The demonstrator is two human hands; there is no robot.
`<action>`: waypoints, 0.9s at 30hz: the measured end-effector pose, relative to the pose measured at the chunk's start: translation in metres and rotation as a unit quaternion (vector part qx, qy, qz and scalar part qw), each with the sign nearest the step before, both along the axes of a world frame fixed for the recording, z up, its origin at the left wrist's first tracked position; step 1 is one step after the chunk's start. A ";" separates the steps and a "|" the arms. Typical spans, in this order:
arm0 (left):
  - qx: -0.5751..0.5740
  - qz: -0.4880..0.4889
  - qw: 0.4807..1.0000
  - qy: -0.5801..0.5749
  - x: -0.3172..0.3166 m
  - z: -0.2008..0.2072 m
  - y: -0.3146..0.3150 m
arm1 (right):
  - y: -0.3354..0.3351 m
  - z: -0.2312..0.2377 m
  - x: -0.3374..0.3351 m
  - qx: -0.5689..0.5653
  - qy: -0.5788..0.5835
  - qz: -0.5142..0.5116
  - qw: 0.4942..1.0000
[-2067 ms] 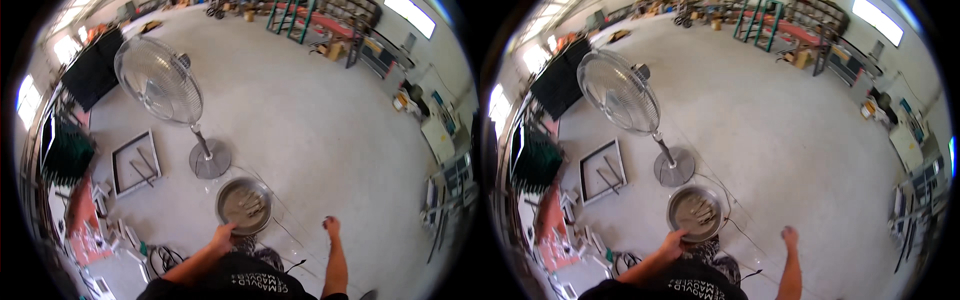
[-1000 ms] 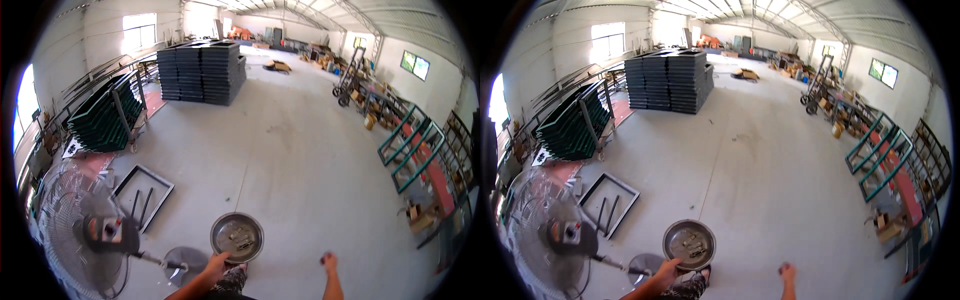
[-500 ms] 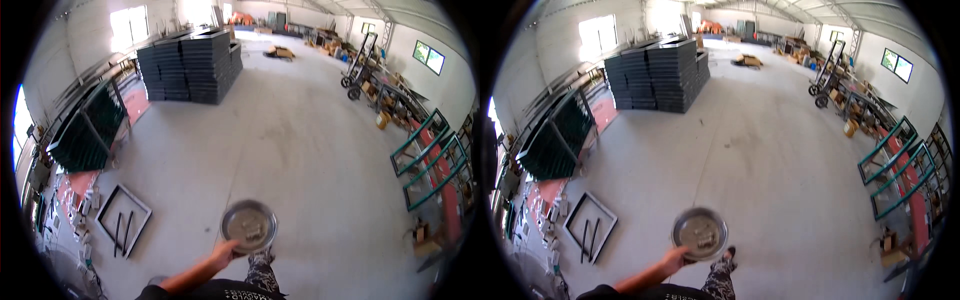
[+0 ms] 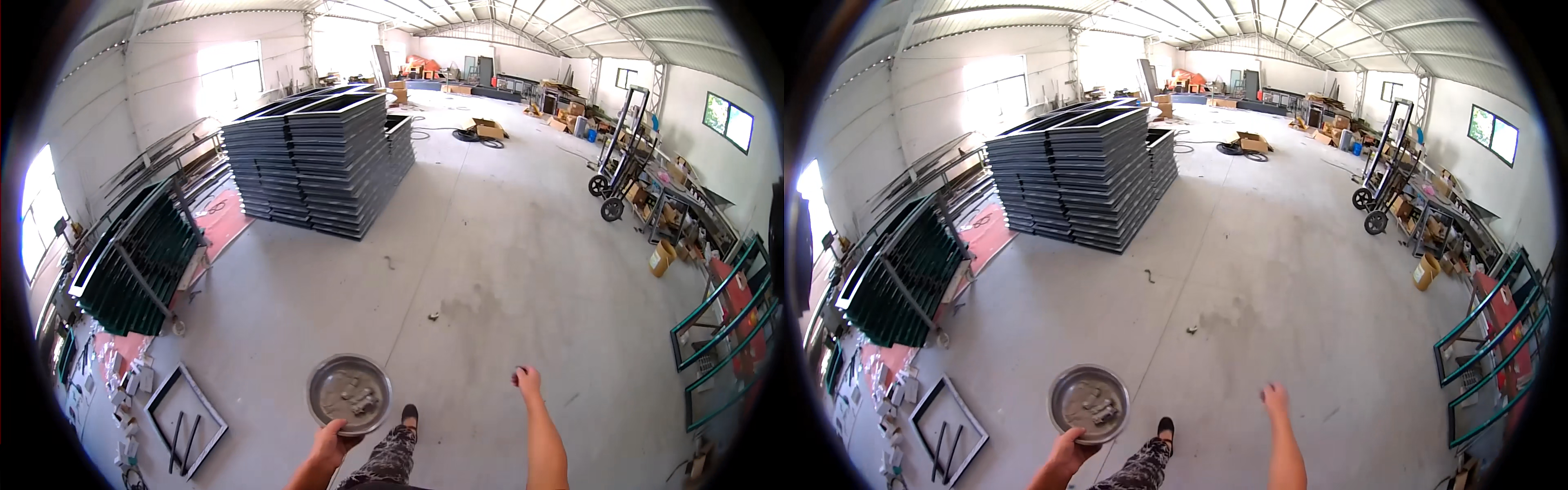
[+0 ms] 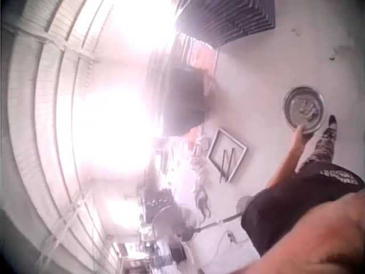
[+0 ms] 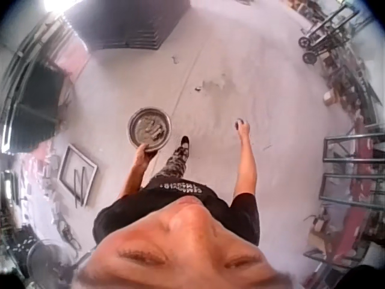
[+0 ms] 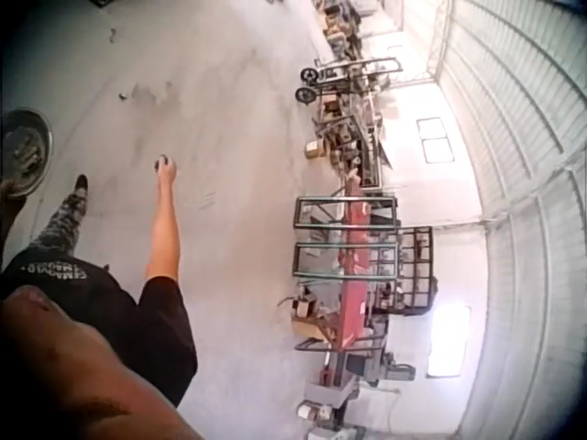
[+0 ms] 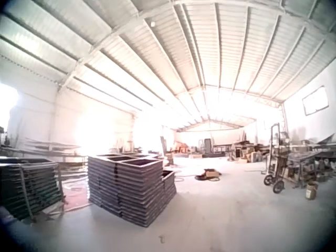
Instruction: The person gathers hardware components into a metal bowl, retrieves additional parts from a bag, and carries them across the workshop. The person then inserts metal fittings and brackets into stacked metal frames by hand.
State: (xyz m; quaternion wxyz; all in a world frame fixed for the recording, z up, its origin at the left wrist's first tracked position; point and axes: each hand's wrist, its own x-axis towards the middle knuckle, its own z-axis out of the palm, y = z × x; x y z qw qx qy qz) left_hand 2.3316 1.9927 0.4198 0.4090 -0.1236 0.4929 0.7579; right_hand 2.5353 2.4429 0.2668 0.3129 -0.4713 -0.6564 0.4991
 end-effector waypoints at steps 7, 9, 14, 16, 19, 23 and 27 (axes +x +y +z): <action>0.059 0.074 0.995 -0.015 -0.141 0.010 0.200 | 0.039 -0.142 -0.007 -0.098 -0.388 0.346 0.849; 0.064 0.019 0.998 0.012 -0.182 0.038 0.265 | 0.020 -0.204 0.061 -0.227 -0.388 0.271 0.851; 0.028 -0.106 0.990 0.084 -0.257 0.049 0.408 | -0.007 -0.166 0.078 -0.213 -0.506 0.204 0.811; 0.026 -0.123 0.989 0.084 -0.281 0.030 0.462 | 0.033 -0.168 0.052 -0.211 -0.509 0.187 0.813; -0.002 -0.141 0.989 -0.034 -0.307 -0.009 0.544 | 0.119 -0.185 0.003 -0.193 -0.511 0.175 0.819; 0.037 -0.177 0.970 -0.165 -0.343 0.054 0.629 | 0.297 -0.215 -0.083 -0.037 -0.530 0.262 0.806; -0.008 -0.076 0.994 -0.074 -0.425 0.062 0.700 | 0.567 -0.133 -0.333 -0.018 -0.404 0.159 0.901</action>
